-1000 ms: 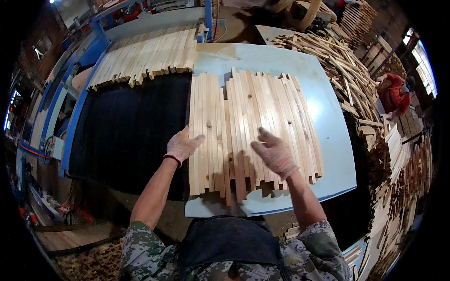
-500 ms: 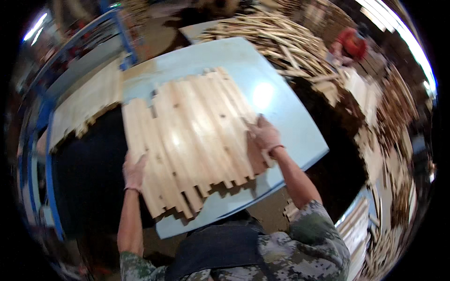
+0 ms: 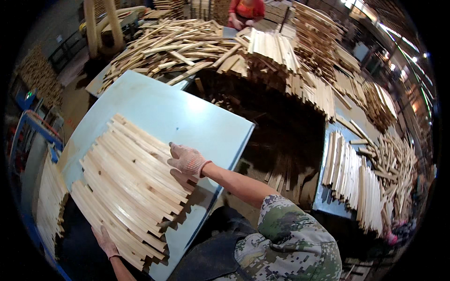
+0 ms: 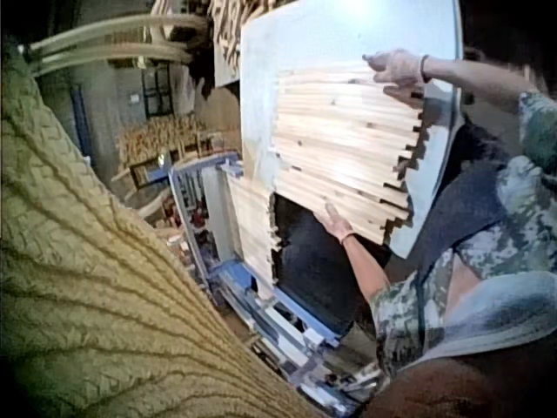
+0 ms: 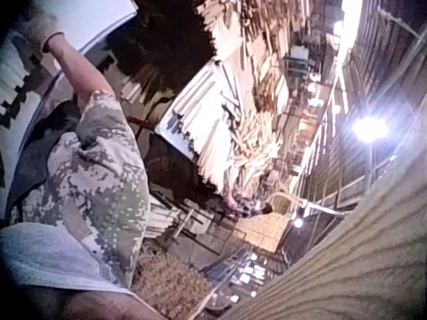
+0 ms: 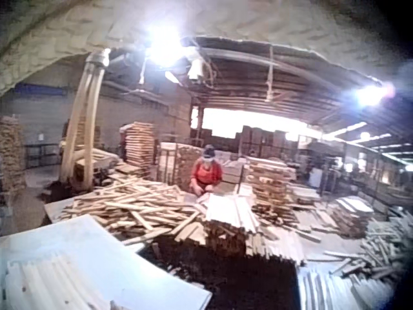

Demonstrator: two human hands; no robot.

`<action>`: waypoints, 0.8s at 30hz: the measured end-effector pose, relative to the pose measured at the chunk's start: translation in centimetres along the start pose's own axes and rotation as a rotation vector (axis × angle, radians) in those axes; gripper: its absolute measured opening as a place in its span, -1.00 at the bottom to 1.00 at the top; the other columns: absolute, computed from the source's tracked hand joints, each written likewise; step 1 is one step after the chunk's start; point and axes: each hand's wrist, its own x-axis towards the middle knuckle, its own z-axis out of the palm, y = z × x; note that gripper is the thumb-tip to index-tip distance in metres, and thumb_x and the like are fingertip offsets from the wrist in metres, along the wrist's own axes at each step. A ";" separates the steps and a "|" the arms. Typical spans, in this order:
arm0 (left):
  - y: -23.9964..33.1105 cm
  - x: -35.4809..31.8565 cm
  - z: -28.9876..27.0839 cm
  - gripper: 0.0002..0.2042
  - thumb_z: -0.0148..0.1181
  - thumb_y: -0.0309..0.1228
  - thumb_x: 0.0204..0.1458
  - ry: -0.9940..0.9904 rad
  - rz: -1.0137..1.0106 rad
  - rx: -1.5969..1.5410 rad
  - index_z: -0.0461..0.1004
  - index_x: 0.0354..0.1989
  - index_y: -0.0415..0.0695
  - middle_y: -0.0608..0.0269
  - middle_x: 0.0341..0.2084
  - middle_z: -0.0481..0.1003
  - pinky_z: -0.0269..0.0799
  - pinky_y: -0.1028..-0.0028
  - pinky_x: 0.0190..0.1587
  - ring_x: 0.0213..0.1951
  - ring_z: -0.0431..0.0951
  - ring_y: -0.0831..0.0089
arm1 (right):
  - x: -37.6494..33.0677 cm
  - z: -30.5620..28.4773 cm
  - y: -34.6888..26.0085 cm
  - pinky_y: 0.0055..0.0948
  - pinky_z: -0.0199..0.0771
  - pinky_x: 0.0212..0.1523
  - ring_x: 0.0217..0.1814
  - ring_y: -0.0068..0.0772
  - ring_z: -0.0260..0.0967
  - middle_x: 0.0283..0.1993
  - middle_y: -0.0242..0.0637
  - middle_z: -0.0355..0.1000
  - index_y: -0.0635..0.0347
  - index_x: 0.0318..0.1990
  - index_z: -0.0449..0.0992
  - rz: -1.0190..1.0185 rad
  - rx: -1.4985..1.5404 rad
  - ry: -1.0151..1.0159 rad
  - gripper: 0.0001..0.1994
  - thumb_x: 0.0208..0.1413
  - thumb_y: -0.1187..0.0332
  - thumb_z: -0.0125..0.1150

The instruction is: The person picks up bundles of wooden planks, moves them between tables and a conveyor belt, and aligns individual planks on the belt.

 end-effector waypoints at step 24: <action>-2.4 4.1 1.0 -0.18 0.08 0.01 0.42 -0.106 -0.030 0.016 -0.08 0.65 -0.20 -0.17 0.53 0.17 0.41 0.13 0.40 0.36 0.43 0.02 | -45.6 39.7 32.5 -0.02 0.57 0.06 0.14 0.20 0.58 -0.04 0.12 0.63 0.26 -0.09 0.67 0.926 0.166 -0.214 -0.69 0.21 0.23 0.15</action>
